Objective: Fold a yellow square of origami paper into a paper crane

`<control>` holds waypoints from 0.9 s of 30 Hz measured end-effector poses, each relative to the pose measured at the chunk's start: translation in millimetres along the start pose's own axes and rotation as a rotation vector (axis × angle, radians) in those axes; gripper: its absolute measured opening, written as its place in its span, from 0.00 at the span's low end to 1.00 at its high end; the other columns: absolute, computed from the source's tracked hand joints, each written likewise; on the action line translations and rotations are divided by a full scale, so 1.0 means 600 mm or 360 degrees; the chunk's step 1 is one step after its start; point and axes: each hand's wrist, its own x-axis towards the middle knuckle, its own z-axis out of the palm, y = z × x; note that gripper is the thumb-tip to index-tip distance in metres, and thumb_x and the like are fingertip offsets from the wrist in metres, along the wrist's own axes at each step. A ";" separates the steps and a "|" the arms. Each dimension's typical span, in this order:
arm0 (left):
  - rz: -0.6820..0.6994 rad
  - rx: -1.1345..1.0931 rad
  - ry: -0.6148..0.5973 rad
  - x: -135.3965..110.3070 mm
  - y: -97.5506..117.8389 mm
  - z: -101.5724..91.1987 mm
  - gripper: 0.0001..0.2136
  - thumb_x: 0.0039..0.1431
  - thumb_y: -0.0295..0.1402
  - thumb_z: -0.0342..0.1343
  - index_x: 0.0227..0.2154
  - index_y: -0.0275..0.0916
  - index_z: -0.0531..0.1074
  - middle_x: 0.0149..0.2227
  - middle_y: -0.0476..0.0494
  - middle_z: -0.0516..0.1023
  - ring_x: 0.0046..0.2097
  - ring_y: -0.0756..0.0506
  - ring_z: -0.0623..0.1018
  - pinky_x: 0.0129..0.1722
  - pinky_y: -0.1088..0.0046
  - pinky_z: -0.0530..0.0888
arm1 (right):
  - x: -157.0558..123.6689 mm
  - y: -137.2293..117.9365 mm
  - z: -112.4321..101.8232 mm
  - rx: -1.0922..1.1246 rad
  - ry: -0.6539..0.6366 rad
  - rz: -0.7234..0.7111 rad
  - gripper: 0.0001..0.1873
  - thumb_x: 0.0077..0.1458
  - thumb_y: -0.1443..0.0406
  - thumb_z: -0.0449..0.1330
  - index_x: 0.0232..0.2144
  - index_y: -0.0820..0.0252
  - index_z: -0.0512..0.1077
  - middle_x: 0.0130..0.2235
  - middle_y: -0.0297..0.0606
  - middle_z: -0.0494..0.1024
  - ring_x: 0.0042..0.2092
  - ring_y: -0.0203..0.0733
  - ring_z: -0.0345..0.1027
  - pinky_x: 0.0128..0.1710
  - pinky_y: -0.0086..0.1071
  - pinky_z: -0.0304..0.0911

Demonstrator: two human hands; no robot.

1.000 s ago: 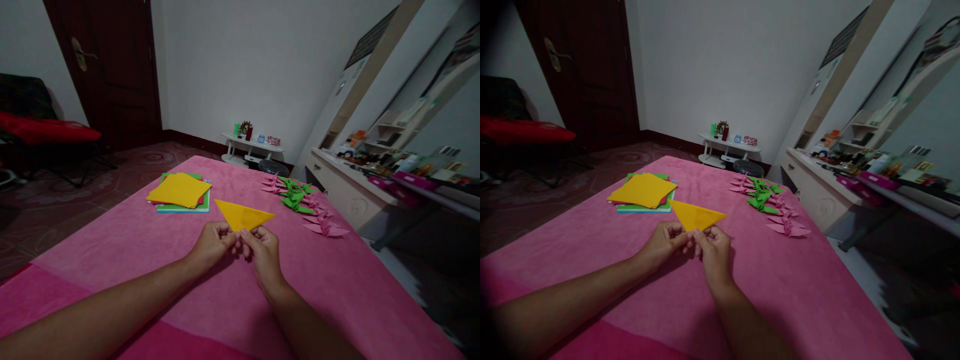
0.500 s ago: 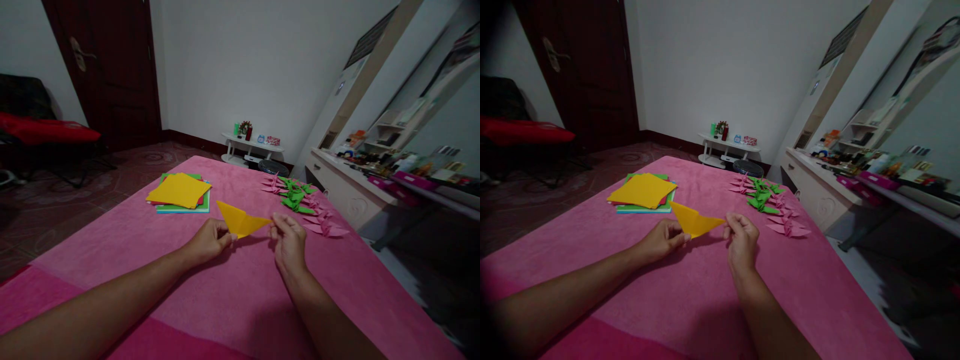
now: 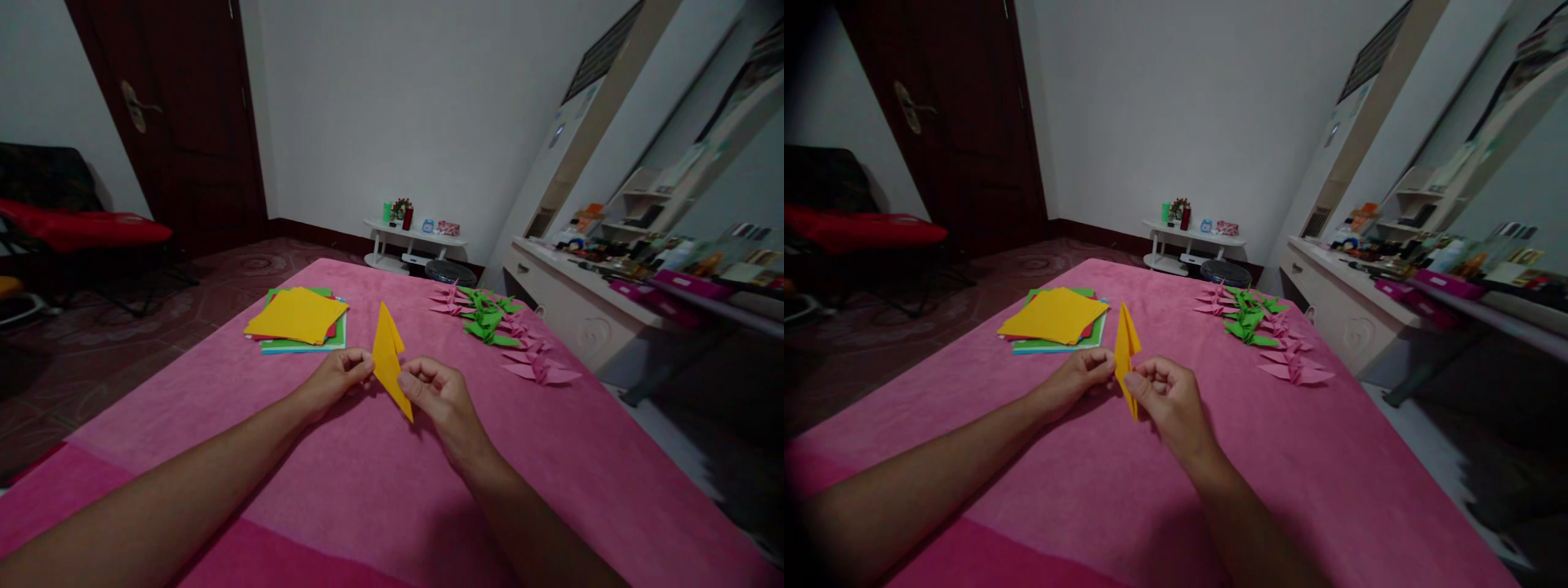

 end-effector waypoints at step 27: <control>-0.0005 -0.0055 -0.0141 -0.004 -0.001 0.009 0.19 0.51 0.46 0.58 0.22 0.33 0.66 0.21 0.52 0.63 0.23 0.55 0.60 0.24 0.79 0.55 | 0.003 0.004 -0.006 -0.0108 0.0017 0.0175 0.18 0.50 0.52 0.58 0.24 0.61 0.64 0.16 0.29 0.68 0.16 0.30 0.58 0.14 0.22 0.53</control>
